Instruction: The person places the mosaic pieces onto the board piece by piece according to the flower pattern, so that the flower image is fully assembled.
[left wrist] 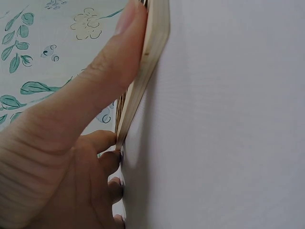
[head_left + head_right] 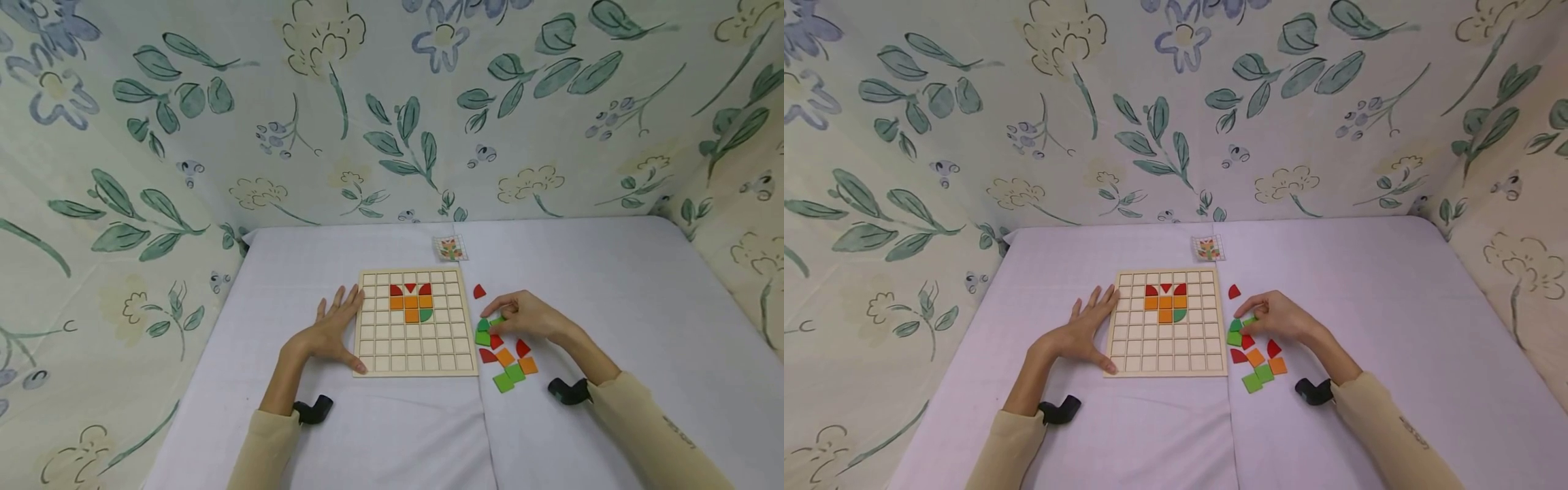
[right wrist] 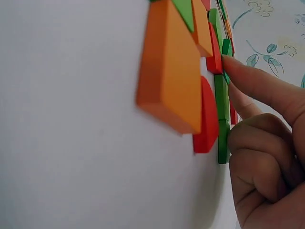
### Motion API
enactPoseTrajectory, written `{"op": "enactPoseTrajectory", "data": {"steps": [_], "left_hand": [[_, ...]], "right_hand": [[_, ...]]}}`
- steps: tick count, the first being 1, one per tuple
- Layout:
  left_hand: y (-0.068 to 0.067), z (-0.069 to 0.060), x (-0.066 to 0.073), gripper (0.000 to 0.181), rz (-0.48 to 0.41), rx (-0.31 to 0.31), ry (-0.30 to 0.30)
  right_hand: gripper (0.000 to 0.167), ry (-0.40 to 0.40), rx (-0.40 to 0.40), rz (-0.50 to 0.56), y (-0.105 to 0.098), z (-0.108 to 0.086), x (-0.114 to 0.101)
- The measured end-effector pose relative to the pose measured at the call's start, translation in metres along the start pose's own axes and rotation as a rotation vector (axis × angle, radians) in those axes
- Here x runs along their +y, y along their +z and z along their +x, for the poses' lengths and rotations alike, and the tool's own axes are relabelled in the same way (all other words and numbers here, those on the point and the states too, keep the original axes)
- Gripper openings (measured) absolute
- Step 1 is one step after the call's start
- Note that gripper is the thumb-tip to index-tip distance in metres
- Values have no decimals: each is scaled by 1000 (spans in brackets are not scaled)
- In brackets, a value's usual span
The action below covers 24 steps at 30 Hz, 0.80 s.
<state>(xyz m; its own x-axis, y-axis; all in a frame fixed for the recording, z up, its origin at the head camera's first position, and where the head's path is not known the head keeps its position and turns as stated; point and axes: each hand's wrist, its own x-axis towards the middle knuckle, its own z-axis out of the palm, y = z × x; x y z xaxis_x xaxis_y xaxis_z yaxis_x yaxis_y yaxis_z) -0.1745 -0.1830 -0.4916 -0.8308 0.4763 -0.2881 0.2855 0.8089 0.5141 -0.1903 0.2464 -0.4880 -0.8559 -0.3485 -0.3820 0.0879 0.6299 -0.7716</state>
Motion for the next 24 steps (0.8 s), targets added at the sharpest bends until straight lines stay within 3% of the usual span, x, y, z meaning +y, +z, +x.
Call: {"op": "enactPoseTrajectory", "data": {"steps": [11, 24], "left_hand": [[1, 1, -3, 155, -3, -4, -3], [0, 0, 0, 153, -7, 5, 7]], "right_hand": [[33, 7, 130, -55, 1, 8, -2], [35, -3, 134, -67, 10, 7, -9]]}}
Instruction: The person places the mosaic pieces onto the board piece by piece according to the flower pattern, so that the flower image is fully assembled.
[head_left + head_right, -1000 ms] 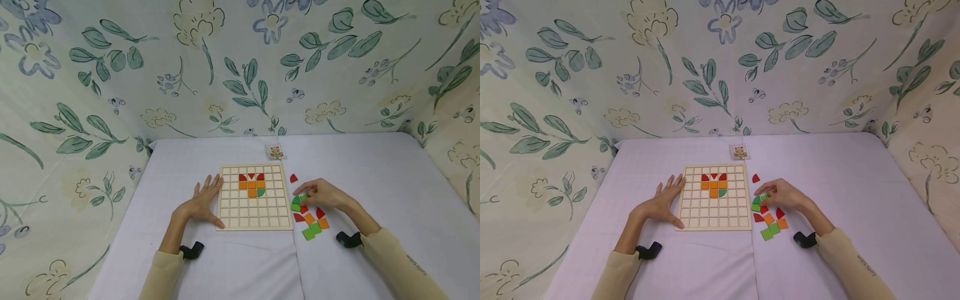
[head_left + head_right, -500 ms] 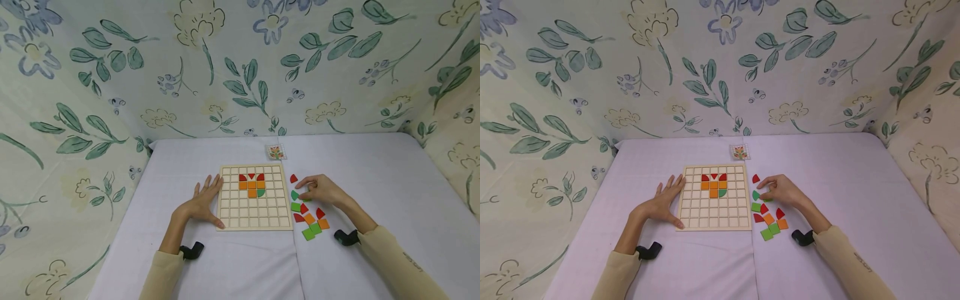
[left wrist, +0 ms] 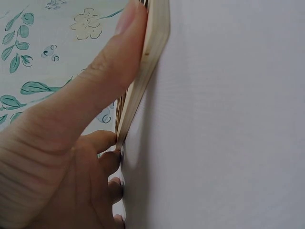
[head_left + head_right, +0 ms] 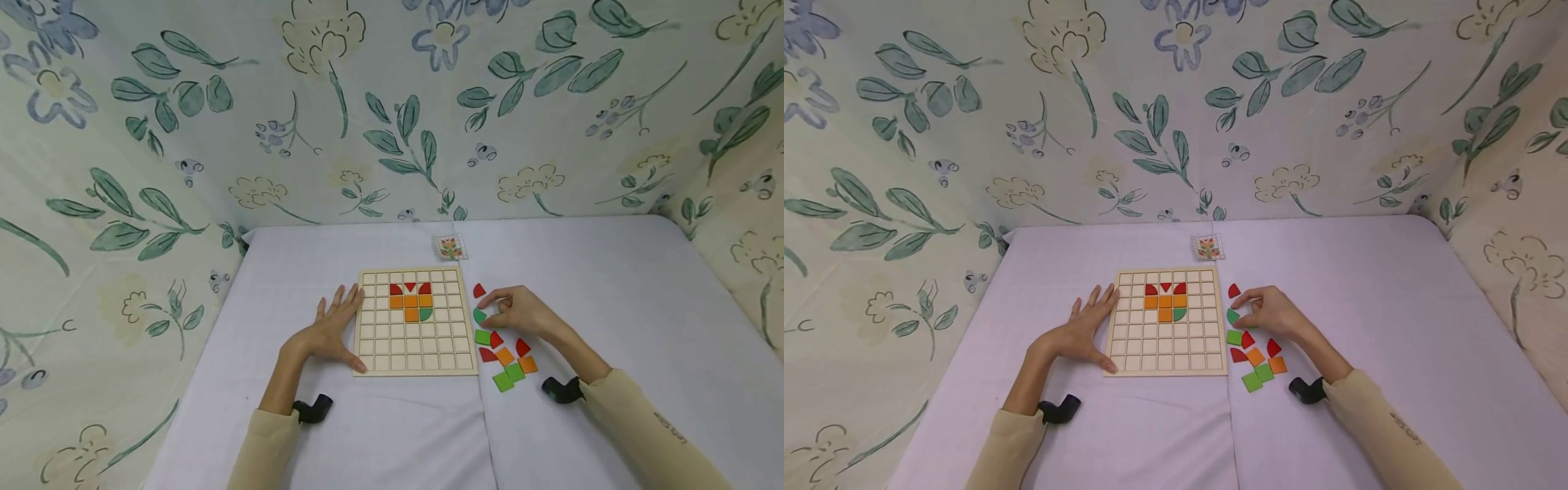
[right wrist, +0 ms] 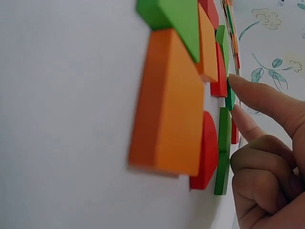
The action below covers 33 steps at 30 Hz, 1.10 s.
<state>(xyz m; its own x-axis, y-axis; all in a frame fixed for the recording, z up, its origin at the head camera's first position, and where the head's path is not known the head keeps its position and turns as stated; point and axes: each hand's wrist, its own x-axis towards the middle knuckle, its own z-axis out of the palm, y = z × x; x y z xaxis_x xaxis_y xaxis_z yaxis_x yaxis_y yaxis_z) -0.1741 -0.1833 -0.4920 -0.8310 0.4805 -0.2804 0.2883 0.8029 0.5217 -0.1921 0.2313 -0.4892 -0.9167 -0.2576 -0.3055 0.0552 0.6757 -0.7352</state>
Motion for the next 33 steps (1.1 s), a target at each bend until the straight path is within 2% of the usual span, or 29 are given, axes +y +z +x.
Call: {"op": "enactPoseTrajectory", "data": {"steps": [7, 17, 33], "left_hand": [[0, 0, 0, 153, -2, -1, 2], [0, 0, 0, 153, -3, -5, -1], [-1, -2, 2, 152, -10, 0, -3]], "right_hand": [[34, -2, -10, -7, 3, 4, -3], [39, 17, 14, 9, 3, 3, -2], [37, 28, 54, 16, 7, 4, -4]]}}
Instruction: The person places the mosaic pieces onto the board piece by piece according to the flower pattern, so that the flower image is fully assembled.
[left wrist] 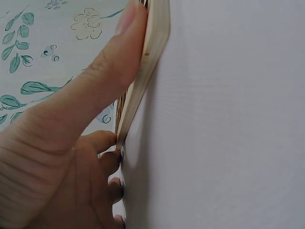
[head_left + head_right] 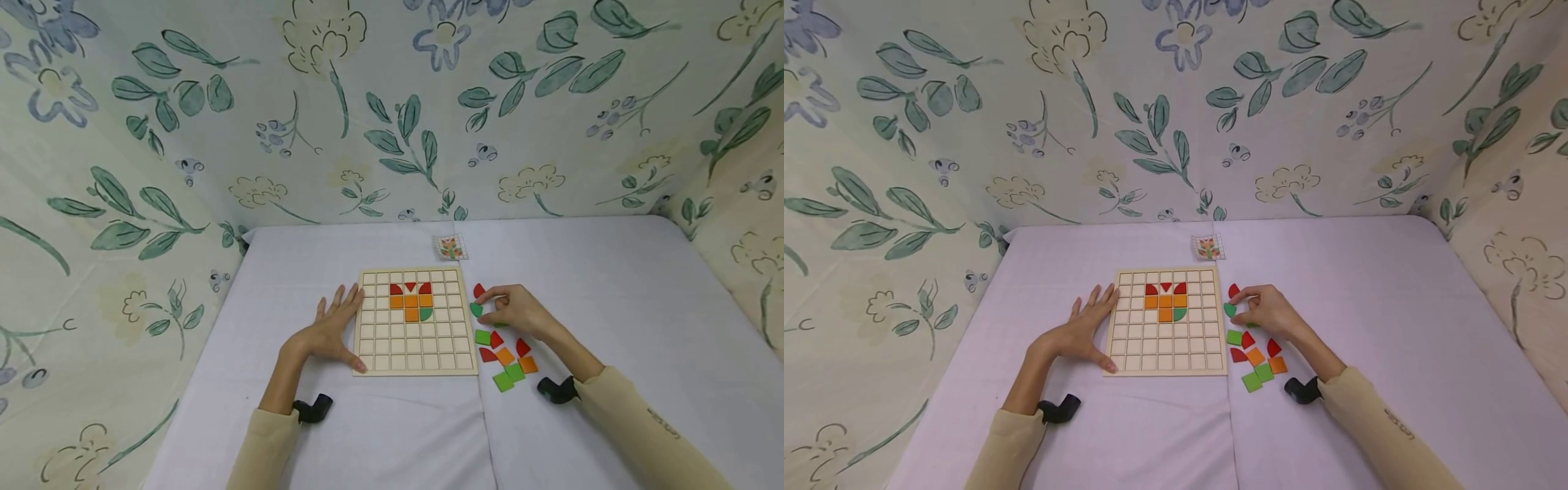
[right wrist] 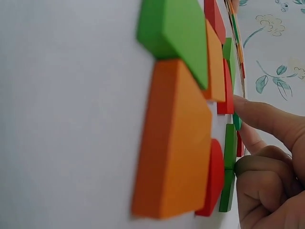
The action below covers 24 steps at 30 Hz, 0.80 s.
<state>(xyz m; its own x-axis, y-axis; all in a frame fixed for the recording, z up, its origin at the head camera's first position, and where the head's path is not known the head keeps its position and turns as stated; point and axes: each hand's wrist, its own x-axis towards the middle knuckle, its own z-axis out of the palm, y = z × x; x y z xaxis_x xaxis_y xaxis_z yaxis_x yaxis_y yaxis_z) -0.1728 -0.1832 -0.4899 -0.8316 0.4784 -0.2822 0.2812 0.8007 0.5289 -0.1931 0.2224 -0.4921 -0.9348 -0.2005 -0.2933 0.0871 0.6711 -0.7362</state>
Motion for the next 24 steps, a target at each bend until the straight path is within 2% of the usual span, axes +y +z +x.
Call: {"op": "enactPoseTrajectory", "data": {"steps": [13, 24], "left_hand": [[0, -1, -1, 152, -8, -4, 13], [0, 0, -1, 153, 3, -4, 9]], "right_hand": [[40, 17, 23, 5, 2, 0, -2], [39, -8, 44, 21, 3, -1, 0]]}}
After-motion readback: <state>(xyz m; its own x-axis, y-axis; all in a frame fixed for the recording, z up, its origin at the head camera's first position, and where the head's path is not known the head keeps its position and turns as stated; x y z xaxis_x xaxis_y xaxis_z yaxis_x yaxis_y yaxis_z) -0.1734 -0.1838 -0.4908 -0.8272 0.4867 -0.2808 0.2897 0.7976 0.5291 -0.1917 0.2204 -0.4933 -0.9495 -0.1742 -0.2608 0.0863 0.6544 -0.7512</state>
